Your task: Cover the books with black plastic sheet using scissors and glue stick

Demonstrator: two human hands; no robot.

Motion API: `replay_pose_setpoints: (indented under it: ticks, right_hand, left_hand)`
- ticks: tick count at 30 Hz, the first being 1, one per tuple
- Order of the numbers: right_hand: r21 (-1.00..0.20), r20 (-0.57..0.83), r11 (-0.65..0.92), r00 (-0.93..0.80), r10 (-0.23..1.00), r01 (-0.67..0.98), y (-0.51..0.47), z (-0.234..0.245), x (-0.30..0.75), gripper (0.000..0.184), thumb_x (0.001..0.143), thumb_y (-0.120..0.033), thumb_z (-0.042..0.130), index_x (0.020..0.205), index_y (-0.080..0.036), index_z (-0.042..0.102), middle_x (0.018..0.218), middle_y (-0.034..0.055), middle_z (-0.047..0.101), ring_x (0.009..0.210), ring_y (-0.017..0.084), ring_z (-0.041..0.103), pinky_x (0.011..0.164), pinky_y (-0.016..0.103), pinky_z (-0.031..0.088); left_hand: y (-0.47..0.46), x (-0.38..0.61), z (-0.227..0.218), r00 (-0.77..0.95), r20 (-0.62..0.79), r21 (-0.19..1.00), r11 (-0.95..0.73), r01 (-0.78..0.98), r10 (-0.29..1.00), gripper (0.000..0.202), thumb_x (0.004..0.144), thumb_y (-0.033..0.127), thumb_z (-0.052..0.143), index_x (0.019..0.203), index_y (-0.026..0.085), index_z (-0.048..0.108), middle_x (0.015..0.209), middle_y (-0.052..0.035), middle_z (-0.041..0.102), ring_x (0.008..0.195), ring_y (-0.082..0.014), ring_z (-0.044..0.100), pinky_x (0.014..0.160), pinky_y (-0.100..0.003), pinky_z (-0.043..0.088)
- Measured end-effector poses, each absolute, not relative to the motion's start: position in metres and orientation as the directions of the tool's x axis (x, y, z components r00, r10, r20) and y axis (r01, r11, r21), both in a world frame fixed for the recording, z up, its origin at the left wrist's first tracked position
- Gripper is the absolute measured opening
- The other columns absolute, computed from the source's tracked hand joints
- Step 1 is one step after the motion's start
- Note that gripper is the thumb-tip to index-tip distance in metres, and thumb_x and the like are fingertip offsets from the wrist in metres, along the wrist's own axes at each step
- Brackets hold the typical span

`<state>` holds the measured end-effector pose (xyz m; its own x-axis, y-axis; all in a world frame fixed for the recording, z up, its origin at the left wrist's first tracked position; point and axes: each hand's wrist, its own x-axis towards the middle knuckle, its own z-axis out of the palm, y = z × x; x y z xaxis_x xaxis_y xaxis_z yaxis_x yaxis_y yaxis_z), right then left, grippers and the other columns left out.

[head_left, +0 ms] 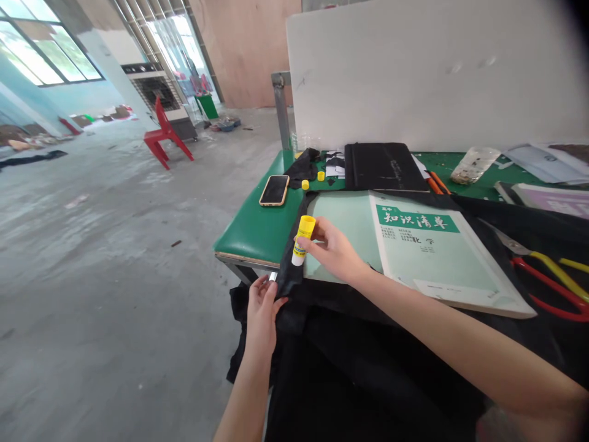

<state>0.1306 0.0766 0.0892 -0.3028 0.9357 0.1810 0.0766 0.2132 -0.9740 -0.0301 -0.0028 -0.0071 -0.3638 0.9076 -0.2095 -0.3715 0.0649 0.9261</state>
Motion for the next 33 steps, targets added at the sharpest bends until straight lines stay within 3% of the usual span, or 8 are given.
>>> replay_pose_setpoints:
  ticks: [4, 9, 15, 20, 24, 26, 28, 33]
  right_hand:
    - [-0.974, 0.200, 0.223, -0.294, 0.935, 0.047, 0.069, 0.092, 0.125, 0.019, 0.084, -0.034, 0.056, 0.095, -0.021, 0.047, 0.095, 0.0040, 0.061, 0.090, 0.016, 0.060, 0.081, 0.033, 0.050]
    - [-0.952, 0.303, 0.303, -0.232, 0.924, -0.035, 0.061, 0.101, 0.139, 0.011, 0.087, -0.024, 0.042, 0.098, -0.023, 0.041, 0.091, 0.0017, 0.055, 0.079, 0.014, 0.059, 0.072, 0.032, 0.050]
    - [-0.813, 0.414, 0.358, 0.023, 0.910, 0.460, 0.024, 0.133, 0.211, 0.021, 0.079, -0.023, 0.054, 0.098, -0.025, 0.047, 0.083, 0.0029, 0.057, 0.069, 0.017, 0.056, 0.061, 0.031, 0.046]
    - [-0.384, 0.474, 0.192, 0.014, 0.880, 0.903, 0.002, 0.122, 0.292, 0.026, 0.083, -0.044, 0.054, 0.102, -0.027, 0.060, 0.074, 0.0035, 0.066, 0.055, 0.017, 0.058, 0.054, 0.031, 0.043]
    - [0.012, 0.206, 0.205, -0.203, 0.957, 0.979, 0.004, 0.095, 0.344, 0.048, 0.081, -0.057, 0.052, 0.118, -0.028, 0.062, 0.086, 0.0065, 0.072, 0.070, 0.026, 0.066, 0.056, 0.034, 0.047]
    - [0.046, 0.082, 0.230, -0.233, 0.969, 0.972, 0.004, 0.088, 0.359, 0.052, 0.080, -0.059, 0.053, 0.121, -0.028, 0.062, 0.090, 0.0063, 0.072, 0.075, 0.028, 0.068, 0.059, 0.036, 0.050]
    - [0.023, 0.021, 0.250, -0.251, 0.968, 0.968, 0.004, 0.086, 0.365, 0.050, 0.080, -0.059, 0.053, 0.119, -0.028, 0.063, 0.095, 0.0059, 0.072, 0.080, 0.028, 0.068, 0.063, 0.038, 0.052]
    - [-0.058, -0.045, 0.355, -0.358, 0.933, 0.933, 0.005, 0.089, 0.362, 0.047, 0.079, -0.050, 0.059, 0.120, -0.027, 0.064, 0.102, 0.0047, 0.072, 0.087, 0.029, 0.068, 0.069, 0.040, 0.053]
  left_hand:
    - [0.002, -0.025, -0.006, -0.081, -0.344, 0.783, 0.238, -0.575, 0.935, 0.035, 0.074, 0.033, 0.069, 0.105, 0.019, 0.058, 0.107, -0.0075, 0.063, 0.092, -0.0185, 0.063, 0.079, -0.034, 0.051]
    - [0.003, -0.025, -0.006, -0.072, -0.355, 0.792, 0.259, -0.553, 0.932, 0.039, 0.070, 0.026, 0.074, 0.105, 0.018, 0.060, 0.095, -0.0052, 0.069, 0.080, -0.0150, 0.066, 0.075, -0.028, 0.051]
    - [0.008, -0.036, -0.005, -0.113, -0.450, 0.746, 0.303, -0.593, 0.886, 0.028, 0.079, 0.032, 0.058, 0.102, 0.016, 0.058, 0.089, -0.0051, 0.069, 0.073, -0.0160, 0.067, 0.076, -0.033, 0.052]
    - [0.013, -0.040, -0.004, -0.051, -0.486, 0.749, 0.386, -0.538, 0.872, 0.024, 0.082, 0.038, 0.051, 0.094, 0.018, 0.058, 0.085, -0.0025, 0.066, 0.068, -0.0164, 0.065, 0.073, -0.036, 0.053]
    - [0.017, -0.046, 0.002, -0.366, -0.093, 0.990, 0.124, 0.062, 0.926, 0.035, 0.073, 0.046, 0.063, 0.095, 0.018, 0.061, 0.087, -0.0055, 0.065, 0.077, -0.0214, 0.061, 0.070, -0.033, 0.050]
    - [0.021, -0.048, 0.012, -0.410, 0.322, 0.855, -0.076, 0.513, 0.853, 0.035, 0.073, 0.043, 0.066, 0.100, 0.020, 0.061, 0.086, -0.0053, 0.063, 0.079, -0.0225, 0.059, 0.074, -0.035, 0.048]
    - [0.027, -0.044, 0.026, -0.142, 0.573, 0.584, -0.280, 0.762, 0.807, 0.031, 0.078, 0.039, 0.063, 0.104, 0.021, 0.061, 0.088, -0.0063, 0.063, 0.083, -0.0241, 0.059, 0.082, -0.038, 0.047]
    - [0.044, -0.006, 0.049, 0.562, 0.492, 0.155, -0.702, 0.695, 0.665, 0.037, 0.085, 0.032, 0.058, 0.122, 0.026, 0.056, 0.119, -0.0066, 0.062, 0.114, -0.0264, 0.055, 0.100, -0.043, 0.043]
